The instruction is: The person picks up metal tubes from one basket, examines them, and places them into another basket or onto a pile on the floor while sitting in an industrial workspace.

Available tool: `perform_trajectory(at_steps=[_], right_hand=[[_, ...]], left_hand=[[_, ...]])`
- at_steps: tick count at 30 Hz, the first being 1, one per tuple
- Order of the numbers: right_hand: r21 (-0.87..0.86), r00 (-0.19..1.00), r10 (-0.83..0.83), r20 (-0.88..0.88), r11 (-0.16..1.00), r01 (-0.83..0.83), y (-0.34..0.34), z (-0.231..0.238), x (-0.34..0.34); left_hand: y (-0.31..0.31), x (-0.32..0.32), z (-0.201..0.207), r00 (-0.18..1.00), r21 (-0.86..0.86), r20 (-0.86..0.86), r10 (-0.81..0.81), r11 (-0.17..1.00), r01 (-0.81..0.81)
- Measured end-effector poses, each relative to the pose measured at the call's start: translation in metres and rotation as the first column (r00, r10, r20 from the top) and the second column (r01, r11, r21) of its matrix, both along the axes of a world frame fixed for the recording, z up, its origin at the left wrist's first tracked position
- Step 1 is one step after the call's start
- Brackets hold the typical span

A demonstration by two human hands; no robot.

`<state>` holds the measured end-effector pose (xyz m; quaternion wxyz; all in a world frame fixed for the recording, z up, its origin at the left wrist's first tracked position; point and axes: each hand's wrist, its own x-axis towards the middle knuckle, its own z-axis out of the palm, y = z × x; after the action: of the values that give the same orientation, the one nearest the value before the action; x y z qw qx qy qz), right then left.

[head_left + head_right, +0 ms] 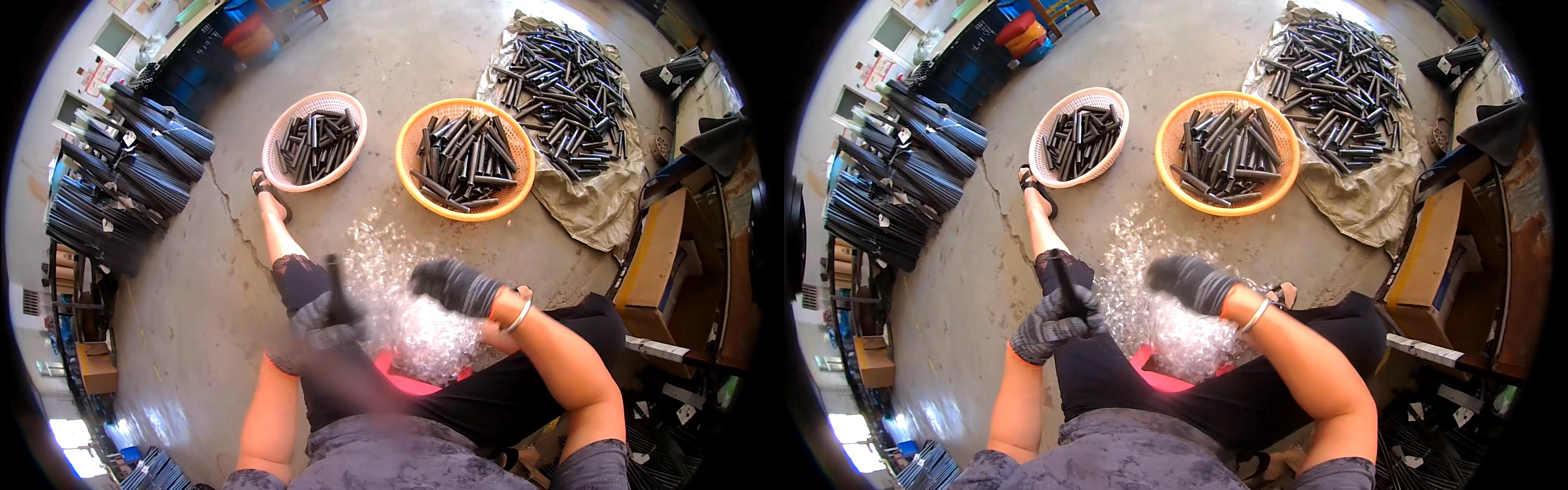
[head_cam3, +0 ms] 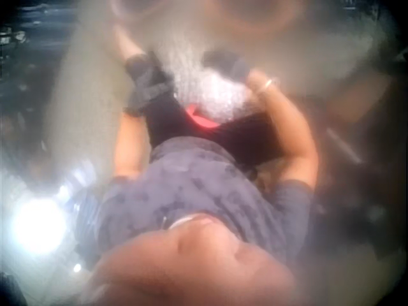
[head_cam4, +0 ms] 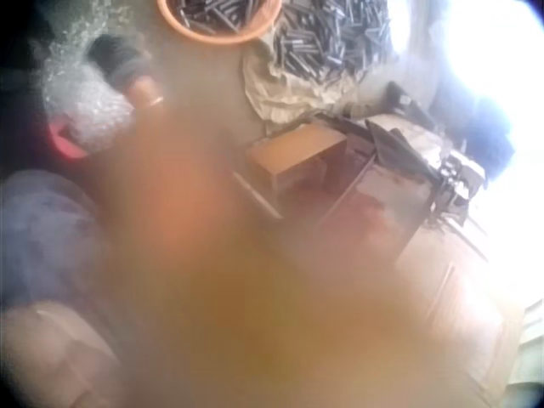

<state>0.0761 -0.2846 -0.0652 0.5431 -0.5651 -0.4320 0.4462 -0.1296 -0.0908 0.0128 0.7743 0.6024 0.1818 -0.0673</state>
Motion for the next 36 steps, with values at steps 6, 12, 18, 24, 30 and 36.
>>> perform_trajectory(at_steps=[6,12,18,24,30,36], right_hand=[[-0.106,0.663,-0.259,0.702,0.883,0.457,-0.007,0.019,0.022],[0.115,0.863,0.021,0.505,0.989,-0.092,0.010,0.001,-0.034],[-0.279,0.747,-0.132,0.652,0.874,0.398,0.001,0.020,0.030],[-0.160,0.923,0.270,0.275,0.959,-0.233,0.017,0.051,-0.032],[-0.360,0.674,-0.030,0.738,0.828,0.431,-0.006,0.021,0.037],[-0.071,0.934,0.188,0.304,0.982,-0.175,0.014,0.047,-0.030]], left_hand=[[0.009,-0.014,0.006,0.988,-0.042,-0.056,0.146,0.988,-0.148],[-0.015,0.018,0.016,1.000,-0.095,-0.003,-0.023,0.995,0.023],[0.006,-0.015,0.005,0.979,-0.137,-0.079,0.187,0.971,-0.197],[-0.012,0.007,0.000,0.999,-0.210,-0.043,0.025,0.977,-0.033],[0.012,-0.018,0.000,0.993,-0.156,-0.051,0.103,0.982,-0.109],[-0.017,0.014,0.000,1.000,-0.144,0.024,-0.016,0.989,0.019]])
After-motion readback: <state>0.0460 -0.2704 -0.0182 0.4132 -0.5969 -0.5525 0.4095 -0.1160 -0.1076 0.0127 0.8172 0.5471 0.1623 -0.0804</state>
